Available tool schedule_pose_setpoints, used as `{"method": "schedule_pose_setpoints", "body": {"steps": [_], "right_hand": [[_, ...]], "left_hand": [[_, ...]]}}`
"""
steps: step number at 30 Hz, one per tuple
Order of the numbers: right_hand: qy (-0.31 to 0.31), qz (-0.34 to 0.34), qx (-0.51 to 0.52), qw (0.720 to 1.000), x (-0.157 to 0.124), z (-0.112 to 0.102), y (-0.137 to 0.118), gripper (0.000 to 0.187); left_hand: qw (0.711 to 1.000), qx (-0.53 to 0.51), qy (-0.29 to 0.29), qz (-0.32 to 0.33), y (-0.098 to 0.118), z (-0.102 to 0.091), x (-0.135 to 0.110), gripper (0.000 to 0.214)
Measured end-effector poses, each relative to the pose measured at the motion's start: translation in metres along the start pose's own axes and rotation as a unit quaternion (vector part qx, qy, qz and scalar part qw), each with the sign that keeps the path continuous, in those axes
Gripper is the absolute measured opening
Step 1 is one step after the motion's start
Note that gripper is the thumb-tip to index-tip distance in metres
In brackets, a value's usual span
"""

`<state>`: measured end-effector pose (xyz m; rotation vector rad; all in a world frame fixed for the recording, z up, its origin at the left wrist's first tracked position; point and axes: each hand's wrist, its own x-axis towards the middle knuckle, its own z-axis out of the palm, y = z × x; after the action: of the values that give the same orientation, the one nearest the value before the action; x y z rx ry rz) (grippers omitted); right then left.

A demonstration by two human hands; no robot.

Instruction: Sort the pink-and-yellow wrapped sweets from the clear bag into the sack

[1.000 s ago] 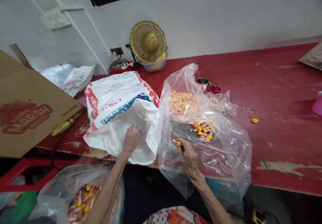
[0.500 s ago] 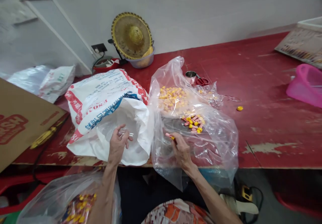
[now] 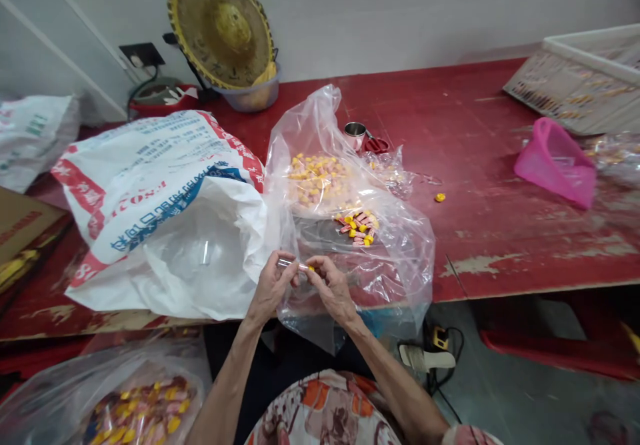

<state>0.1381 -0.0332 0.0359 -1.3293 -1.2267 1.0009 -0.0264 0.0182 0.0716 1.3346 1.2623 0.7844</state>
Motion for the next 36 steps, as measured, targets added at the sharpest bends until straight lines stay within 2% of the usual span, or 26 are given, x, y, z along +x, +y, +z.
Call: {"method": "schedule_pose_setpoints", "body": {"steps": [3, 5, 8, 11, 14, 16, 18, 21, 23, 24, 26, 29, 33, 34, 36], "right_hand": [[-0.016, -0.044, -0.047, 0.998, -0.004, -0.001, 0.015, 0.028], [-0.015, -0.083, -0.098, 0.992, -0.008, 0.000, 0.024, 0.033], [0.033, -0.109, -0.178, 0.978, -0.013, 0.001, 0.035, 0.037], [0.095, -0.105, -0.259, 0.955, -0.018, -0.004, 0.042, 0.039], [0.140, -0.094, -0.301, 0.939, -0.019, -0.020, 0.047, 0.038], [0.141, -0.090, -0.303, 0.938, -0.017, -0.032, 0.049, 0.035], [0.122, -0.089, -0.292, 0.944, -0.011, -0.039, 0.050, 0.032], [0.106, -0.089, -0.267, 0.954, 0.000, -0.042, 0.049, 0.030], [0.108, -0.089, -0.255, 0.957, 0.006, -0.040, 0.049, 0.031], [0.109, -0.089, -0.250, 0.958, 0.008, -0.039, 0.050, 0.031], [0.118, -0.093, -0.238, 0.960, 0.008, -0.038, 0.052, 0.031], [0.157, -0.120, -0.223, 0.955, 0.004, -0.040, 0.052, 0.032], [0.209, -0.184, -0.253, 0.927, 0.010, -0.051, 0.046, 0.035], [0.215, -0.188, -0.271, 0.919, 0.016, -0.055, 0.045, 0.036], [0.208, -0.172, -0.322, 0.907, 0.031, -0.064, 0.042, 0.036]], "left_hand": [[0.990, 0.135, 0.012, 0.044, -0.012, 0.014, 0.000, 0.034], [0.964, 0.250, 0.024, 0.085, -0.020, 0.023, 0.001, 0.025], [0.914, 0.391, 0.001, 0.108, -0.027, 0.038, 0.001, 0.019], [0.869, 0.477, -0.043, 0.125, -0.024, 0.050, -0.001, 0.020], [0.847, 0.510, -0.056, 0.138, -0.016, 0.057, -0.001, 0.021], [0.857, 0.495, -0.054, 0.133, -0.013, 0.057, 0.002, 0.016], [0.894, 0.432, -0.053, 0.106, -0.014, 0.051, 0.007, 0.009], [0.972, 0.227, -0.044, 0.037, -0.015, 0.039, 0.016, 0.013], [0.995, 0.100, -0.029, 0.011, -0.016, 0.033, 0.018, 0.025], [0.997, 0.067, -0.022, 0.010, -0.015, 0.032, 0.017, 0.030], [0.997, 0.067, -0.004, 0.032, -0.014, 0.036, 0.013, 0.033], [0.978, 0.181, 0.022, 0.103, -0.014, 0.053, 0.005, 0.022], [0.918, 0.368, 0.010, 0.147, -0.021, 0.078, 0.003, 0.007], [0.912, 0.383, 0.000, 0.144, -0.022, 0.079, 0.005, 0.007], [0.922, 0.364, -0.022, 0.130, -0.023, 0.076, 0.012, 0.003]]}}
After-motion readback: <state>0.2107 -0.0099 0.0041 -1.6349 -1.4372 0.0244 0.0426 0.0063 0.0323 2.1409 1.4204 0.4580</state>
